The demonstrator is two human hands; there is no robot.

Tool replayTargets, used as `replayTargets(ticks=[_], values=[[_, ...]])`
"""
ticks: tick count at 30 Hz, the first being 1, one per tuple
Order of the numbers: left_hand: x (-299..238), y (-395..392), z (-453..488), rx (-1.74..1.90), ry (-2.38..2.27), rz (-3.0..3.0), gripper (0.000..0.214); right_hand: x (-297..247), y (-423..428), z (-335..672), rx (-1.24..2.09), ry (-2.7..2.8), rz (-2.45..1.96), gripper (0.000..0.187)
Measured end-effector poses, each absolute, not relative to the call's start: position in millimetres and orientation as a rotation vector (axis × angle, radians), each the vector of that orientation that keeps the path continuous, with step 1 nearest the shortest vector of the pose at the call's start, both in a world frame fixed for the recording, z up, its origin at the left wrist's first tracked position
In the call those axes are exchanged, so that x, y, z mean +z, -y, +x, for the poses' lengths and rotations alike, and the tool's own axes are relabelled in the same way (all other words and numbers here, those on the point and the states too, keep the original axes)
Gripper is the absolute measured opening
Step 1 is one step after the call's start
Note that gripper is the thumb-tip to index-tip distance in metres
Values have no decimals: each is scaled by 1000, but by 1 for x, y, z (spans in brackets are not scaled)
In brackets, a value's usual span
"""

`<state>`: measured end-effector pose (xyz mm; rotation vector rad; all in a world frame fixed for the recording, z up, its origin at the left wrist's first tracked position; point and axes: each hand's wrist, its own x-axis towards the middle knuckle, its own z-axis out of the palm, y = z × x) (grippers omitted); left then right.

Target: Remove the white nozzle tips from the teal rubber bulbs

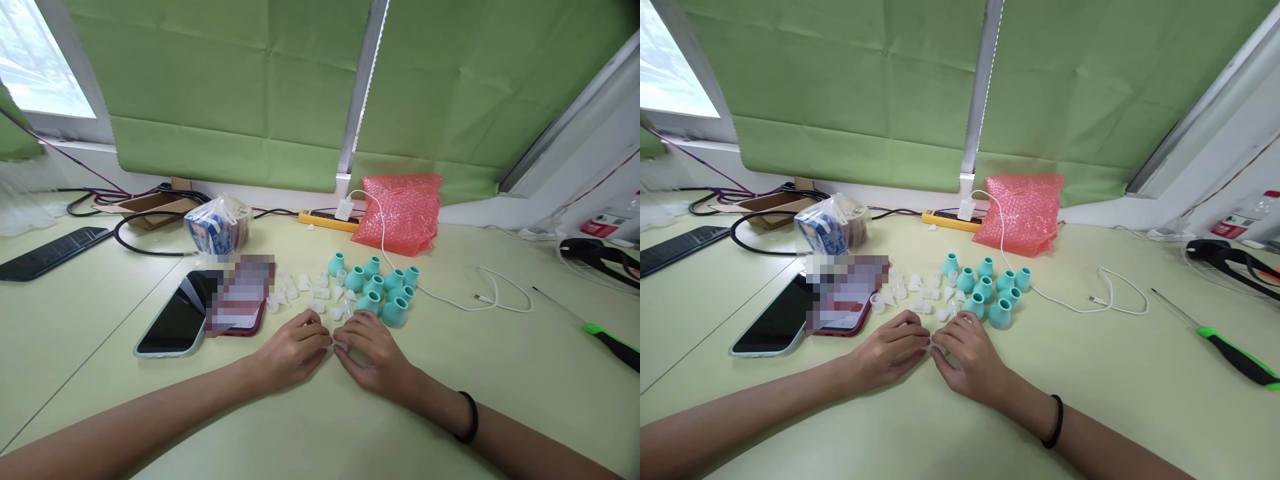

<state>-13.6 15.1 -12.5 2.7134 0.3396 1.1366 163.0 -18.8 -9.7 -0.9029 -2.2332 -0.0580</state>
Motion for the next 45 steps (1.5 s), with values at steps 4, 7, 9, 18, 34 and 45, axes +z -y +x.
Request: replayTargets(ticks=[4,7,9,18,34,45], values=[[-12,-15,-14,1116,-364,2711,12,-9,21,162,-87,2292,-892,12],[-12,-14,-15,1063,-404,2701,12,-12,22,161,-68,2305,-893,10],[-12,-14,-15,1049,-411,2701,14,-14,22,162,-29,2283,-906,12],[0,-5,-18,1286,-440,2629,22,-12,21,165,-117,2080,-774,20],[5,0,-18,917,-463,2661,15,-13,28,166,-94,2157,-571,28],[8,2,-17,856,-449,2591,13,-12,28,166,-94,2176,-535,28]])
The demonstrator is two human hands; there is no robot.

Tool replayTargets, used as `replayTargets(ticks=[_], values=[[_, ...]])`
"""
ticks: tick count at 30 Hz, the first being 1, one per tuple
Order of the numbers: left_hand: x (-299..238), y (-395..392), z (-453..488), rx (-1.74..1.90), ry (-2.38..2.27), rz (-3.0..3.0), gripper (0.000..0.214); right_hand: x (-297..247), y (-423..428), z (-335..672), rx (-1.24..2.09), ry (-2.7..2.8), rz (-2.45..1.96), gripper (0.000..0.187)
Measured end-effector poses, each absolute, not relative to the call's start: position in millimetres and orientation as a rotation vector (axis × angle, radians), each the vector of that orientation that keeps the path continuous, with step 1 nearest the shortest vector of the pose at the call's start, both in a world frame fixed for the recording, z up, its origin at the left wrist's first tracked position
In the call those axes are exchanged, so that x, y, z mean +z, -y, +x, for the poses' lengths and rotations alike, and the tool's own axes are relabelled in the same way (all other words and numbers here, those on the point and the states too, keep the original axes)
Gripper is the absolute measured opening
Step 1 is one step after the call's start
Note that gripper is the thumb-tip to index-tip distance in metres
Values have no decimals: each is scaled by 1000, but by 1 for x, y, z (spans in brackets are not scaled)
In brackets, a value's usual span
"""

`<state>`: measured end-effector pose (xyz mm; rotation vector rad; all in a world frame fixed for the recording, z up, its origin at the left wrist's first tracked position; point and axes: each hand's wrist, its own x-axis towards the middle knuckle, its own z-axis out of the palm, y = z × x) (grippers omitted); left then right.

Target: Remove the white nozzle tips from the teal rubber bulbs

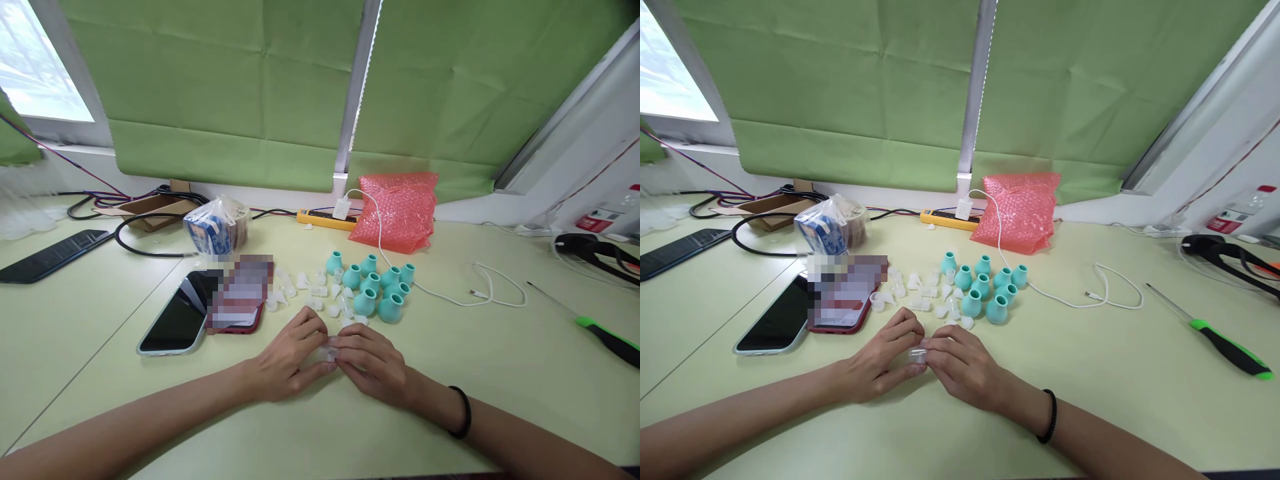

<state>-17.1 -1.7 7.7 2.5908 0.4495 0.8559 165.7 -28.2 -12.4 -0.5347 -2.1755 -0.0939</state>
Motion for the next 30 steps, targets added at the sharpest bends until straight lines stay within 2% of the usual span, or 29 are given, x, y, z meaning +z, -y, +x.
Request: replayTargets(ticks=[8,12,14,17,19,22,30], values=[[7,3,-15,1003,-392,2579,14,-4,32,165,-137,2173,-531,29],[4,1,-16,1071,-487,2539,21,9,27,179,-282,2109,-590,31],[0,0,-15,1092,-553,2532,26,19,23,186,-432,2042,-736,28],[-5,-2,-14,1117,-590,2536,28,30,16,192,-665,1993,-1192,21],[-6,-2,-14,1119,-610,2537,27,31,11,193,-747,1998,-1476,22],[-4,-1,-15,1077,-650,2540,25,27,6,194,-735,2040,-1660,27],[-2,-1,-15,1057,-617,2554,22,18,4,195,-473,2044,-1475,11]])
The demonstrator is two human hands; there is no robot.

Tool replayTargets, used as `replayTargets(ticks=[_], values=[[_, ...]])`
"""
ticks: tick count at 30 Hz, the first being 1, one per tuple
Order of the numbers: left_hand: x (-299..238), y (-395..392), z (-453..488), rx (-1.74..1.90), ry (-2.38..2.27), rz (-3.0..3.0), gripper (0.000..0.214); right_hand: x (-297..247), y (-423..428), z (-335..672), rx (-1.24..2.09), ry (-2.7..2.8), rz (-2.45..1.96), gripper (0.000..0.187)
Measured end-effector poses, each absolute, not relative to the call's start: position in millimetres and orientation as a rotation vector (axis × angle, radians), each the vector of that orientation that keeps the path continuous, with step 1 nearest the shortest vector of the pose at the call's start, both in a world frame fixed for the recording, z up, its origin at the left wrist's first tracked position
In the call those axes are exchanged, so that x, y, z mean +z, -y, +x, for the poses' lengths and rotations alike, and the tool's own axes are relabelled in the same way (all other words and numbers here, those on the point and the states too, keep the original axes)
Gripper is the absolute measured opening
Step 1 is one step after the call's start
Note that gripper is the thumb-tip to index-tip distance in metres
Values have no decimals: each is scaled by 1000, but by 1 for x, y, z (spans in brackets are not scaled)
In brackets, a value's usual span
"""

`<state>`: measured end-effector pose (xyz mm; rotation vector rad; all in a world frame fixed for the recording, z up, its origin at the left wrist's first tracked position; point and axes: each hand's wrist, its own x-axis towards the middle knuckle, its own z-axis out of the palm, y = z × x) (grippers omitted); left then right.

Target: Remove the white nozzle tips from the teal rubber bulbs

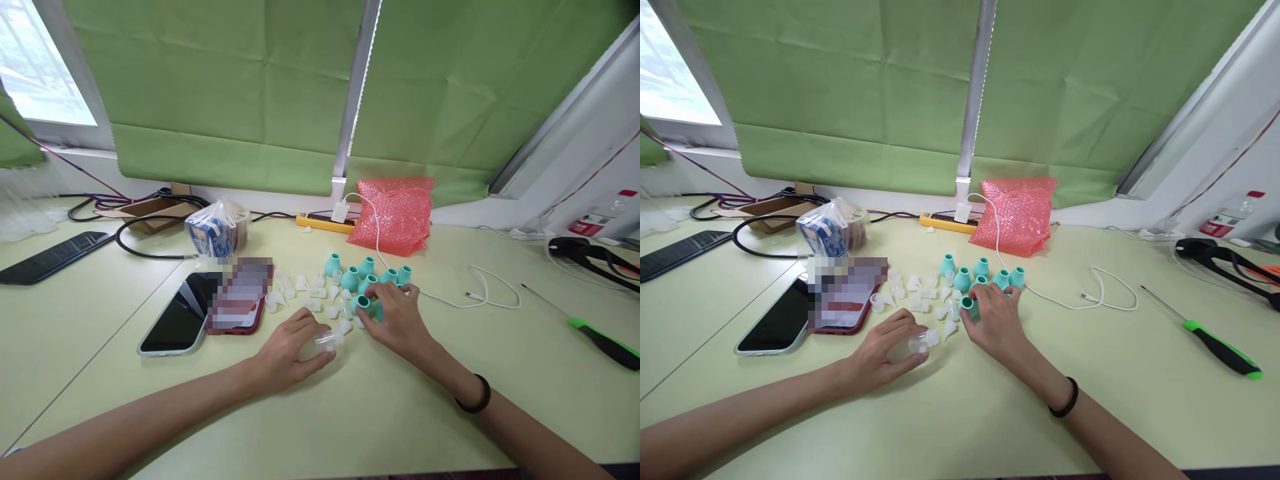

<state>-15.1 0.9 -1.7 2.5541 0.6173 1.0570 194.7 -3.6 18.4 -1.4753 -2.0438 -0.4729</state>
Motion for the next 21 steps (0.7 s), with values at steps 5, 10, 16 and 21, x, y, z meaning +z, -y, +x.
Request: replayTargets(ticks=[5,10,16,21], values=[[-1,1,-15,1220,-587,2515,27,28,13,190,-501,1897,-1138,19],[-1,1,-19,1260,-639,2444,21,26,25,181,-103,1920,-803,28],[-4,-2,-21,1253,-562,2512,11,12,43,170,630,1872,-795,26],[-4,-2,-20,1129,-468,2630,29,10,45,163,464,1975,-1056,23]])
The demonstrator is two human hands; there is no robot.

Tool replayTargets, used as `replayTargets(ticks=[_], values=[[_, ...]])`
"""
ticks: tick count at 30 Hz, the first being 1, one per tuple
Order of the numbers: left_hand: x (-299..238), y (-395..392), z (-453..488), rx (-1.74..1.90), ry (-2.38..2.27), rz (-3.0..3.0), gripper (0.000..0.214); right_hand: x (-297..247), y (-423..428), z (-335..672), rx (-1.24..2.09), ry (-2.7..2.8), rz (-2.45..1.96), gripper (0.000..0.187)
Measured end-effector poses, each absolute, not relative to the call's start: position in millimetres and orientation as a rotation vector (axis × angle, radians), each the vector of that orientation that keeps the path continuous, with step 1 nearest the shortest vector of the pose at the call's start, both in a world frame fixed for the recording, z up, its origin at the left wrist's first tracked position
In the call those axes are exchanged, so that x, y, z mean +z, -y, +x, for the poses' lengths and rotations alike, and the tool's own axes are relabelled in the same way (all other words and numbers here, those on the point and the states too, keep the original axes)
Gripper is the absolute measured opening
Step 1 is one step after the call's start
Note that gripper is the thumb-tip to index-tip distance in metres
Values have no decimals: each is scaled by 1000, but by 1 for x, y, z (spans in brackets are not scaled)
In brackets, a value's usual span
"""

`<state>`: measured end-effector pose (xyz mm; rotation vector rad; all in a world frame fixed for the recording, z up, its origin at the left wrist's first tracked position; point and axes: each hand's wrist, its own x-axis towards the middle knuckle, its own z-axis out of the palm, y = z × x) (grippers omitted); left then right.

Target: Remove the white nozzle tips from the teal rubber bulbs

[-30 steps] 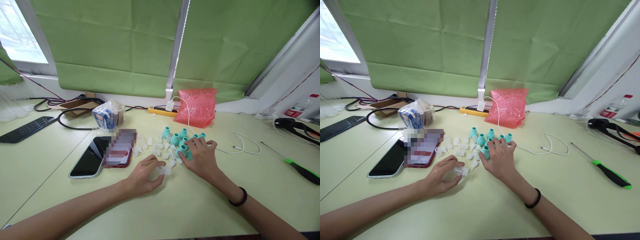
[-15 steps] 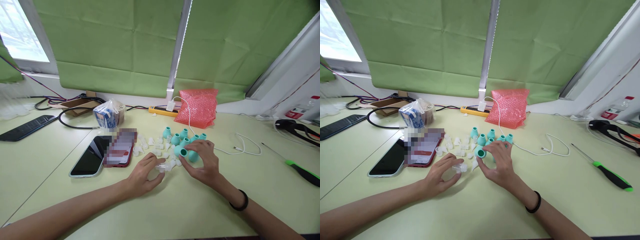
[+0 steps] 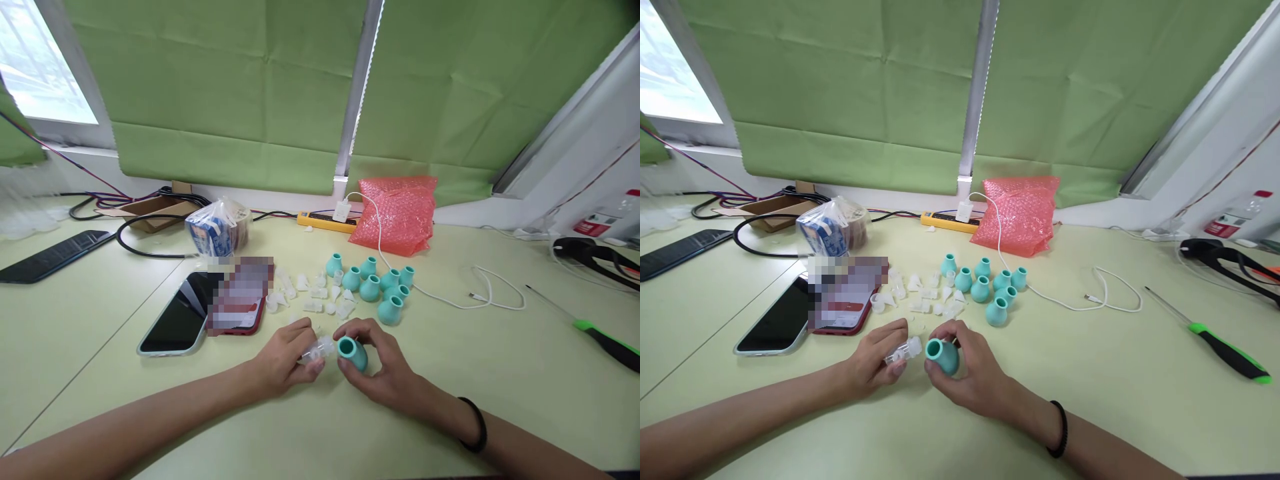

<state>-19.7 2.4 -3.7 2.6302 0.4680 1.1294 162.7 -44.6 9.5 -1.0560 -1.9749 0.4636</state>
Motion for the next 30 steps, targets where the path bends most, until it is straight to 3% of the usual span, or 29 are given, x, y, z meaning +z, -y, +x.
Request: replayTargets(ticks=[5,17,23,30], values=[[0,-1,-21,912,-464,2679,39,10,38,163,170,2024,-975,21],[12,0,-20,309,-537,2583,32,10,34,169,377,2135,-941,17],[15,2,-19,286,-552,2665,31,7,38,163,716,2012,-1131,20],[15,5,-20,456,-426,2664,36,17,37,160,1443,1660,-1237,31]])
